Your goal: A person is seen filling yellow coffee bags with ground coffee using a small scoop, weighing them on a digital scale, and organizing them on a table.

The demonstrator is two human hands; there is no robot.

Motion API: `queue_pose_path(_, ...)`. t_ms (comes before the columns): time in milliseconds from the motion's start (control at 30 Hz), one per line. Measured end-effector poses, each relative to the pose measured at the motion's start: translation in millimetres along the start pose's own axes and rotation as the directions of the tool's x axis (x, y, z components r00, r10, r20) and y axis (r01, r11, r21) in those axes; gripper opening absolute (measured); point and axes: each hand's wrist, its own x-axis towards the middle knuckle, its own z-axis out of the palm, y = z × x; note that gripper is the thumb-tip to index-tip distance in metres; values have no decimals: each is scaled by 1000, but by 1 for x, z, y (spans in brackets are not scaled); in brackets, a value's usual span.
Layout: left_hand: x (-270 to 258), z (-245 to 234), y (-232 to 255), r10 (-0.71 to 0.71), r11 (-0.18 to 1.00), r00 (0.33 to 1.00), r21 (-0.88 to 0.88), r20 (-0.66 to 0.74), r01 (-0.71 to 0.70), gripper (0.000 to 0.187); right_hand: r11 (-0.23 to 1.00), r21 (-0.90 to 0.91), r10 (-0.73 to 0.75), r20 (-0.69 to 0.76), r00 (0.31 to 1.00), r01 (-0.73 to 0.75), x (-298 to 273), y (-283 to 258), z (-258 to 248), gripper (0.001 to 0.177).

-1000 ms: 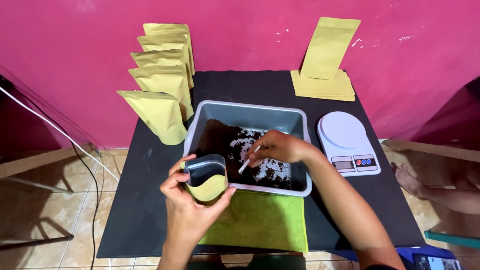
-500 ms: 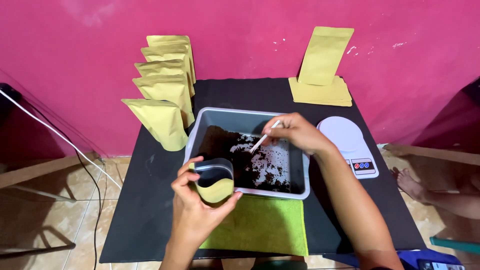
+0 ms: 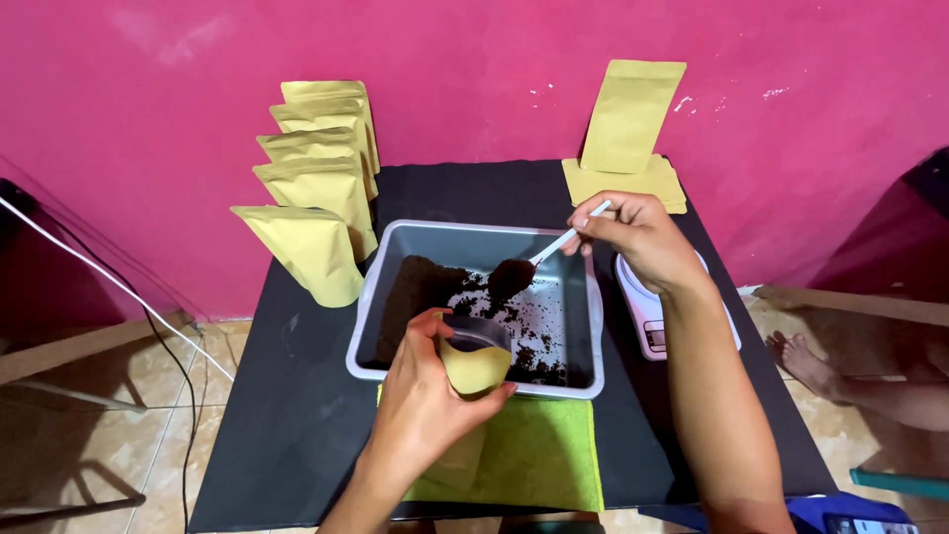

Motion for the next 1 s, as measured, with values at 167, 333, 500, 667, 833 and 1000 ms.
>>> queue_pose_path(167,0,2,1,36,999,999,15,15,-36,84,997,55,-52,17,998,51,-6,-4,2,8)
queue_pose_path(333,0,2,4,32,999,999,31,21,-33,85,995,87,-58,108,992,49,-13,-13,10,7)
queue_pose_path(500,0,4,4,3,999,1000,35,23,-4,87,997,60,-62,157,986,53,-15,-15,20,8)
queue_pose_path(667,0,2,8,-18,999,999,31,31,17,89,999,47,12,197,980,-22,-17,-15,37,11)
queue_pose_path(833,-1,2,12,-50,998,998,-22,50,51,83,812,-478,-13,557,830,334,-33,-26,81,13)
queue_pose_path(1000,-6,-2,15,38,996,999,-79,-25,-40,80,838,-270,-271,548,791,474,-51,-39,82,16)
